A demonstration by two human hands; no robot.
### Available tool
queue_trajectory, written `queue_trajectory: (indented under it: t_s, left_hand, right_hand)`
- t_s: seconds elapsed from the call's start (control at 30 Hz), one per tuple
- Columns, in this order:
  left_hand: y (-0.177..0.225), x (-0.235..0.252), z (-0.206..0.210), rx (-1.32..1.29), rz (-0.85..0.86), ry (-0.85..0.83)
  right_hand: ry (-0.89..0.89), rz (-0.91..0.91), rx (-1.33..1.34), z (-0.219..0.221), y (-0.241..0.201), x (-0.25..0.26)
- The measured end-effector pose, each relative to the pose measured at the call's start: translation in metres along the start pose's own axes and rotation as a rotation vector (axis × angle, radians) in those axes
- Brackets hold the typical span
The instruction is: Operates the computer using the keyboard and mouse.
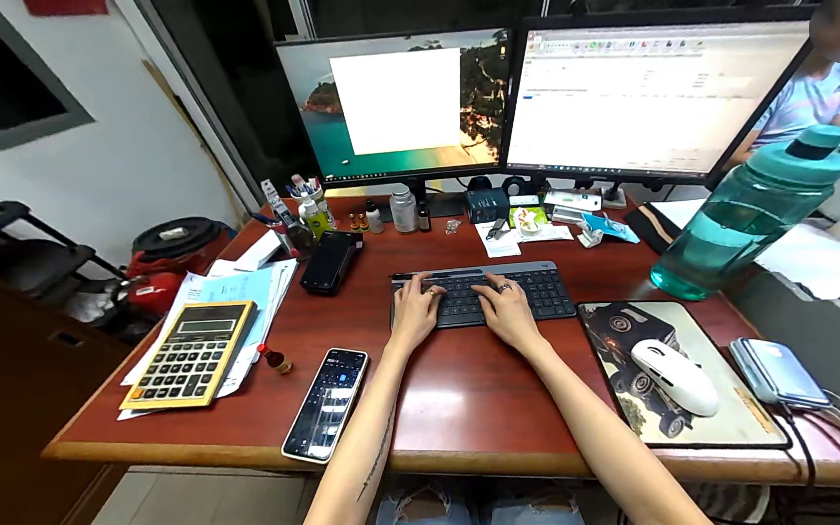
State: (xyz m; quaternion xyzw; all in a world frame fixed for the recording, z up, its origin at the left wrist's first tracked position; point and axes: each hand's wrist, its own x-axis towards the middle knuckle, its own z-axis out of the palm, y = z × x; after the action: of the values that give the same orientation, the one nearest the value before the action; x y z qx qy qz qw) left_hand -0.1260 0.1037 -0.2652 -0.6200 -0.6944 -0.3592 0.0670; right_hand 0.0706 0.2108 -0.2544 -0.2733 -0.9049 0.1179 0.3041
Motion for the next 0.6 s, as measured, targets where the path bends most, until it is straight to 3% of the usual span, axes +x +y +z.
queue_trajectory:
  t_s: [0.23,0.6]
  left_hand:
    - [0.0000,0.0032,0.0068,0.029,0.008,-0.088]
    - [-0.0045,0.0014,-0.0010,0.062,0.027,0.015]
  right_hand:
    - [-0.150,0.037,0.001,0.0073,-0.0054,-0.0004]
    - [-0.090,0.049,0.020,-0.0003,-0.0067,-0.0020]
